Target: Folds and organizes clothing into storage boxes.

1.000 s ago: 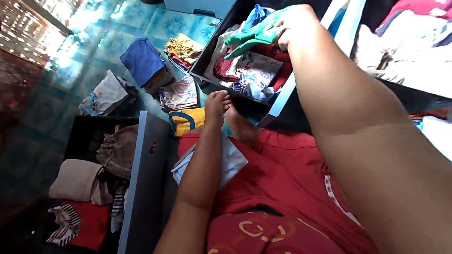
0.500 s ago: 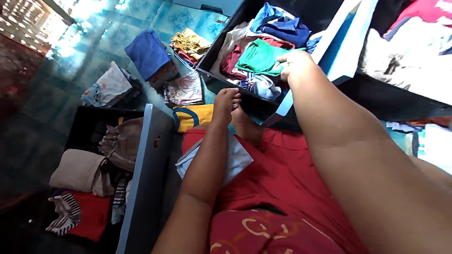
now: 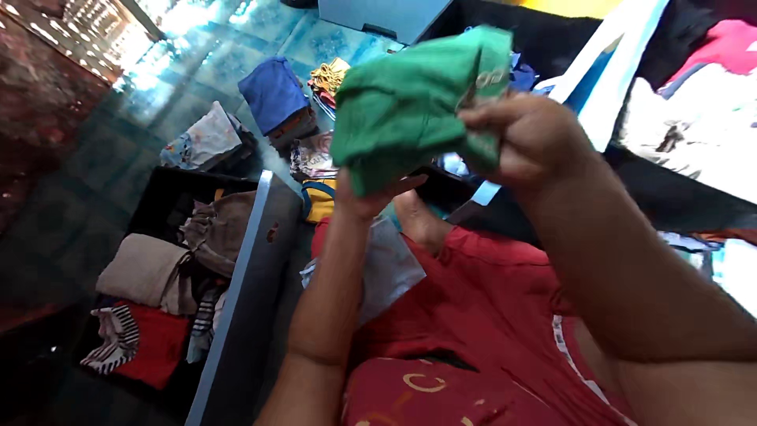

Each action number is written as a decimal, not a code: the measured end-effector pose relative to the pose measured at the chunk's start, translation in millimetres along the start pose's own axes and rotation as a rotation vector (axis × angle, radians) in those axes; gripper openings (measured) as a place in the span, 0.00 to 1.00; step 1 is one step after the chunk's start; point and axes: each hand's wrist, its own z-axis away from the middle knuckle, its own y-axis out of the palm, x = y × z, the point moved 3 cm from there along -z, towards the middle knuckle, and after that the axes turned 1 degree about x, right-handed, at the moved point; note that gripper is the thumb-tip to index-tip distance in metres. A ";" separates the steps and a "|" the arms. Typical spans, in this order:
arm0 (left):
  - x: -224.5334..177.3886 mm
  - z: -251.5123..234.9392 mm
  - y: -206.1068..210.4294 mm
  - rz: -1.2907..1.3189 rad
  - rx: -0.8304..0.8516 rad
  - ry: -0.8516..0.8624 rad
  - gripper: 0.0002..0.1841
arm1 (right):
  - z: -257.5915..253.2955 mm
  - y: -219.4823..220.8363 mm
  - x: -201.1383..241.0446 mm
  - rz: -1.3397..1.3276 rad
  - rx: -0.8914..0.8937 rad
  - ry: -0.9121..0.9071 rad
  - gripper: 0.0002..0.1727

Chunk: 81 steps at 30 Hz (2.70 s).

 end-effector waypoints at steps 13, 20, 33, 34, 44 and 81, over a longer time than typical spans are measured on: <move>-15.7 201.1 -31.4 -0.886 -0.672 -0.171 0.34 | -63.4 -103.0 -34.7 1.031 -0.201 0.029 0.29; -41.2 196.1 -21.7 -1.357 -0.650 -0.233 0.38 | -140.1 -143.2 -33.3 1.216 -0.664 0.438 0.47; -88.8 146.0 -107.2 -1.986 -0.510 0.653 0.18 | -149.6 -148.7 -56.9 0.182 -0.671 0.173 0.36; -90.0 145.7 -117.1 -2.130 -0.511 0.765 0.18 | -162.1 -153.5 -54.2 0.201 -0.655 0.112 0.37; -115.9 157.8 -130.3 -2.366 -0.584 0.454 0.12 | -148.7 -50.8 52.1 0.507 -0.048 0.015 0.17; -43.3 137.9 114.3 -1.891 0.836 0.539 0.08 | 80.3 -27.4 -101.0 -0.178 0.409 0.078 0.59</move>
